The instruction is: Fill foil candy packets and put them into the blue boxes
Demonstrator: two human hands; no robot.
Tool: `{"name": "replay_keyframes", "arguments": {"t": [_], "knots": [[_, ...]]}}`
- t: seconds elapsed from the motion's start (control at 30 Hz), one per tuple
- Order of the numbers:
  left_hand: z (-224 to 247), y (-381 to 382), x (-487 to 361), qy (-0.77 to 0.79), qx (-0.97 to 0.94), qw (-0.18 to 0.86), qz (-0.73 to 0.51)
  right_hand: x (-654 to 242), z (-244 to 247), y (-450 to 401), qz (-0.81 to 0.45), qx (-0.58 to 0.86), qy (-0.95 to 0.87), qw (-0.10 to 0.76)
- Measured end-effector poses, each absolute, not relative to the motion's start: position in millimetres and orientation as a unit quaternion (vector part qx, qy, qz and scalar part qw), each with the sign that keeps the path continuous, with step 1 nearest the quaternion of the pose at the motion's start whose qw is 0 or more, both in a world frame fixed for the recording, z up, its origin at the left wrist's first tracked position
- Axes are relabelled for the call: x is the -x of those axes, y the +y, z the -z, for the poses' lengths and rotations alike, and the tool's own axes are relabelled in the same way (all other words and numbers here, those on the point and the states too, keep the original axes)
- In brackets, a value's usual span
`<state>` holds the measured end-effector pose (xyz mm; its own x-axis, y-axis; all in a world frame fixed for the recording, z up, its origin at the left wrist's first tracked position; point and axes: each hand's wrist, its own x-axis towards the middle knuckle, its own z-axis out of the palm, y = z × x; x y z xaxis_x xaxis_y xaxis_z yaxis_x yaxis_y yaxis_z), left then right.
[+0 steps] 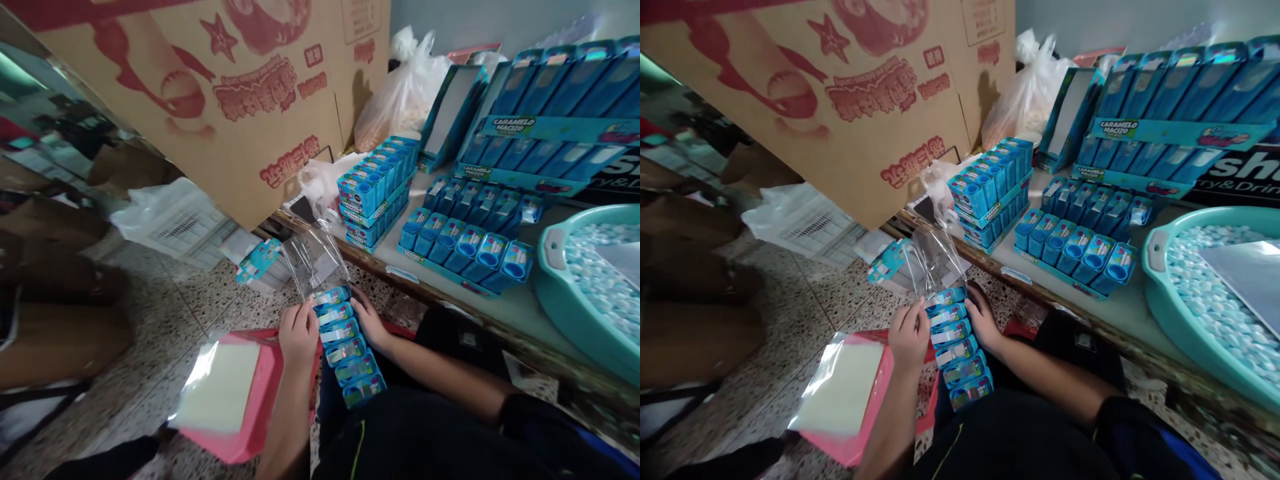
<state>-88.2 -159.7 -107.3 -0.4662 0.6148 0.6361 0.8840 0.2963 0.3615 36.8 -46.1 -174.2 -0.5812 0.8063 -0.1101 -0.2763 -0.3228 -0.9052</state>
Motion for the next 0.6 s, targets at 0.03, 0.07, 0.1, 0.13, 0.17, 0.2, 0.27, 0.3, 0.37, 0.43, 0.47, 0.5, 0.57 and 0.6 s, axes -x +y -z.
{"name": "replay_keyframes", "arguments": {"t": [0.03,0.07,0.1,0.13,0.17,0.2,0.27,0.3,0.37,0.43,0.47,0.5,0.57,0.6], "knots": [[107,-162,88,-0.777,0.493,0.184,0.345,-37,175,-46,-0.760,0.289,-0.458,0.359],[107,-163,87,-0.772,0.503,0.172,0.348,-38,175,-47,-0.760,0.289,-0.456,0.363],[106,-165,86,-0.767,0.508,0.161,0.357,-38,175,-47,-0.759,0.288,-0.455,0.366],[105,-165,84,-0.764,0.507,0.147,0.370,-39,175,-47,-0.758,0.287,-0.456,0.368],[103,-164,81,-0.764,0.502,0.133,0.384,-39,175,-47,-0.757,0.284,-0.458,0.369],[101,-163,79,-0.767,0.492,0.118,0.395,-39,175,-48,-0.757,0.282,-0.459,0.369],[98,-156,75,-0.780,0.458,0.087,0.417,-39,174,-49,-0.760,0.282,-0.457,0.366],[96,-153,73,-0.787,0.435,0.073,0.431,-39,173,-50,-0.762,0.283,-0.454,0.366],[94,-146,72,-0.793,0.389,0.062,0.465,-39,171,-50,-0.764,0.279,-0.451,0.368],[93,-143,72,-0.788,0.374,0.075,0.484,-40,170,-51,-0.764,0.270,-0.453,0.371],[92,-142,72,-0.784,0.379,0.088,0.483,-40,170,-50,-0.767,0.266,-0.452,0.371],[93,-143,71,-0.781,0.389,0.103,0.477,-41,170,-50,-0.771,0.264,-0.447,0.368],[94,-146,67,-0.778,0.407,0.115,0.465,-43,172,-48,-0.784,0.258,-0.438,0.356],[96,-147,64,-0.778,0.411,0.113,0.462,-43,173,-47,-0.790,0.254,-0.435,0.350]]}}
